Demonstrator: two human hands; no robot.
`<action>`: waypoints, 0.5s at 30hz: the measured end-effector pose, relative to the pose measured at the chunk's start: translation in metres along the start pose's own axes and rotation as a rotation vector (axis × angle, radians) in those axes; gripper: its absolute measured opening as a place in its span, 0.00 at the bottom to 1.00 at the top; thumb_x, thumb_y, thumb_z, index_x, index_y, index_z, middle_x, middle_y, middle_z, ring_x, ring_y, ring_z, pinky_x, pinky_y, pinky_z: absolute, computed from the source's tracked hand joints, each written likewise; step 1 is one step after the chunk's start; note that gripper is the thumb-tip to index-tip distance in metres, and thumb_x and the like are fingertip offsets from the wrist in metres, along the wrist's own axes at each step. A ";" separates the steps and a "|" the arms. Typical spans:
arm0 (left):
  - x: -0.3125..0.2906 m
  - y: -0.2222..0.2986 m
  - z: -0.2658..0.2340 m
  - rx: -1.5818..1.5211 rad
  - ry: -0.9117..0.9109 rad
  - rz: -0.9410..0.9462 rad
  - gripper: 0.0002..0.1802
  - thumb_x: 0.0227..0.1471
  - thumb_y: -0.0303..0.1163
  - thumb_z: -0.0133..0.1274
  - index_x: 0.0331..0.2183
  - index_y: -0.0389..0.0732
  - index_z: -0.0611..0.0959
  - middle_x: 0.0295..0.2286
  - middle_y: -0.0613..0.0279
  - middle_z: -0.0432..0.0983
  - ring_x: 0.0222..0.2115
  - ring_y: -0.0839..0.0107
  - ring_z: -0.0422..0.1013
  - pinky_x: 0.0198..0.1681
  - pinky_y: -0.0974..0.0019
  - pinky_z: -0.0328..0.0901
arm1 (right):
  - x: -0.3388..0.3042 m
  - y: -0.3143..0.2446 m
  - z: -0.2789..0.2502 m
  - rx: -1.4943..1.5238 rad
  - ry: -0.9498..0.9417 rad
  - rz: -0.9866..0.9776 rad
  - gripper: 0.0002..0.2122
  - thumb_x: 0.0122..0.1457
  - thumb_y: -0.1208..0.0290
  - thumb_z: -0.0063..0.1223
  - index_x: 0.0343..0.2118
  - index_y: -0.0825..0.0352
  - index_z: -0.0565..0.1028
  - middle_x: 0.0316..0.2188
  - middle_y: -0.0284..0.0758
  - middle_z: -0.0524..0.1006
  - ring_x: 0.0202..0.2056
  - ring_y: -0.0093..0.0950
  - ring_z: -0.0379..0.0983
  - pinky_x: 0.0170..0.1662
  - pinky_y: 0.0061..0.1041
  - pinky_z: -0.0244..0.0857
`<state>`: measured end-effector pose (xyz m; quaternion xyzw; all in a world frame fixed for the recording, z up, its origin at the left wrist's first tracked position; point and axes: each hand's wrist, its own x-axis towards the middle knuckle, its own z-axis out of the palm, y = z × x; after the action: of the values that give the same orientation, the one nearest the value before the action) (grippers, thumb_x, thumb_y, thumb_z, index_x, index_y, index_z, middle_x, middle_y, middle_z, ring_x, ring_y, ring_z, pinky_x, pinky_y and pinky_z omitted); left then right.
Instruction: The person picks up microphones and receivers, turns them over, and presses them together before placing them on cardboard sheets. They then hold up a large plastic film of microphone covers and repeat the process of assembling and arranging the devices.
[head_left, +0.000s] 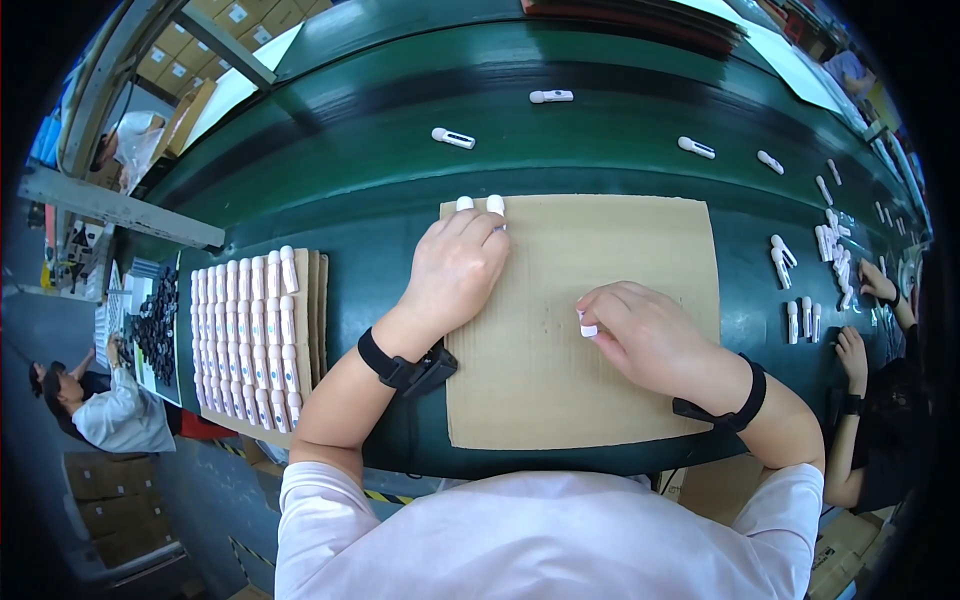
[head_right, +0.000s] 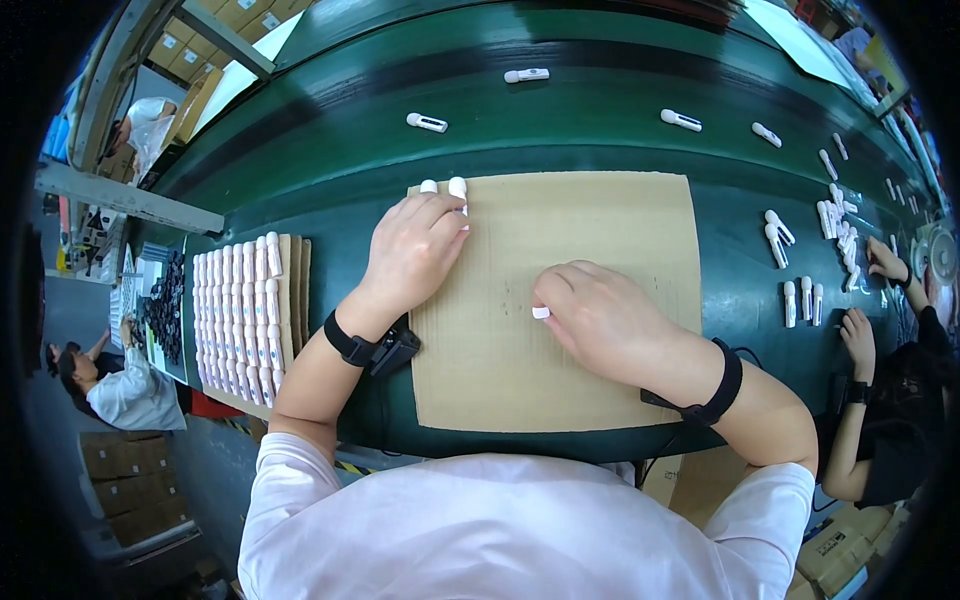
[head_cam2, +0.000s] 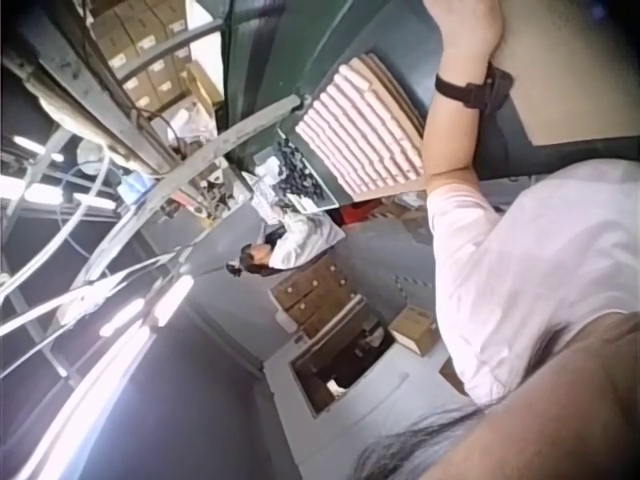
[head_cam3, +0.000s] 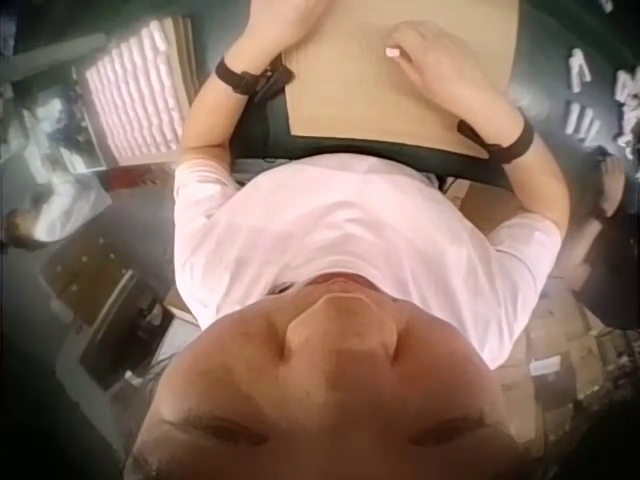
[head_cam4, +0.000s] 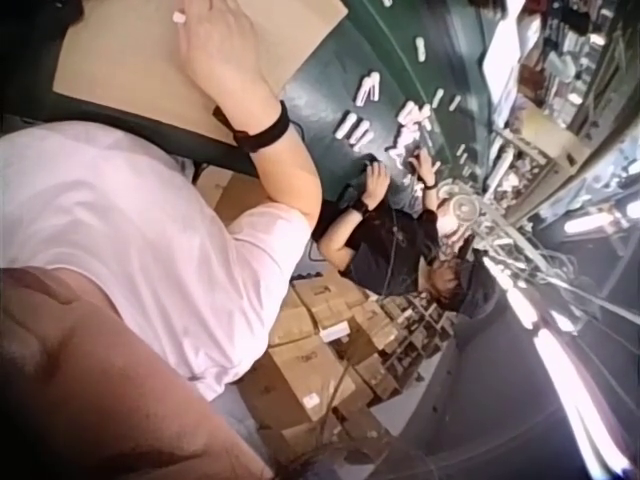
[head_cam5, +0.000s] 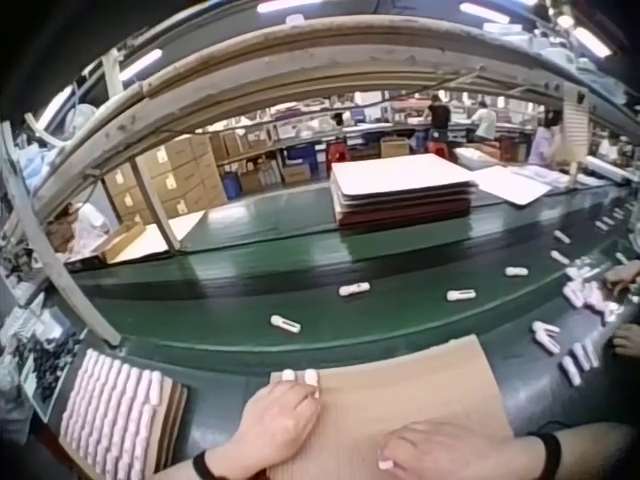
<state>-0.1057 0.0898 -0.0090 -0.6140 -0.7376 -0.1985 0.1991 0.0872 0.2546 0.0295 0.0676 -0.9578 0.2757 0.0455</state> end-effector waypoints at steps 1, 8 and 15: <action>0.000 -0.001 0.001 0.000 -0.001 0.000 0.04 0.38 0.24 0.53 0.24 0.38 0.76 0.32 0.59 0.75 0.34 0.64 0.71 0.37 0.63 0.66 | 0.000 0.000 0.000 0.000 -0.002 -0.001 0.08 0.49 0.80 0.55 0.30 0.66 0.67 0.34 0.36 0.75 0.37 0.37 0.73 0.39 0.32 0.68; -0.001 -0.002 -0.004 -0.038 0.032 -0.015 0.07 0.38 0.24 0.57 0.26 0.38 0.77 0.33 0.58 0.75 0.35 0.62 0.71 0.39 0.62 0.65 | -0.001 0.000 0.000 0.019 0.030 -0.005 0.09 0.47 0.81 0.56 0.30 0.66 0.69 0.34 0.36 0.75 0.36 0.37 0.72 0.39 0.32 0.67; 0.006 0.028 -0.054 -0.683 -0.063 -0.147 0.12 0.42 0.26 0.60 0.34 0.37 0.79 0.38 0.57 0.76 0.41 0.61 0.72 0.45 0.62 0.65 | 0.007 -0.016 -0.031 0.158 0.203 -0.207 0.12 0.43 0.83 0.59 0.31 0.65 0.72 0.31 0.37 0.74 0.31 0.35 0.71 0.32 0.30 0.64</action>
<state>-0.0763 0.0700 0.0413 -0.5961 -0.6766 -0.4288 -0.0555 0.0841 0.2573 0.0646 0.1412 -0.9115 0.3494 0.1646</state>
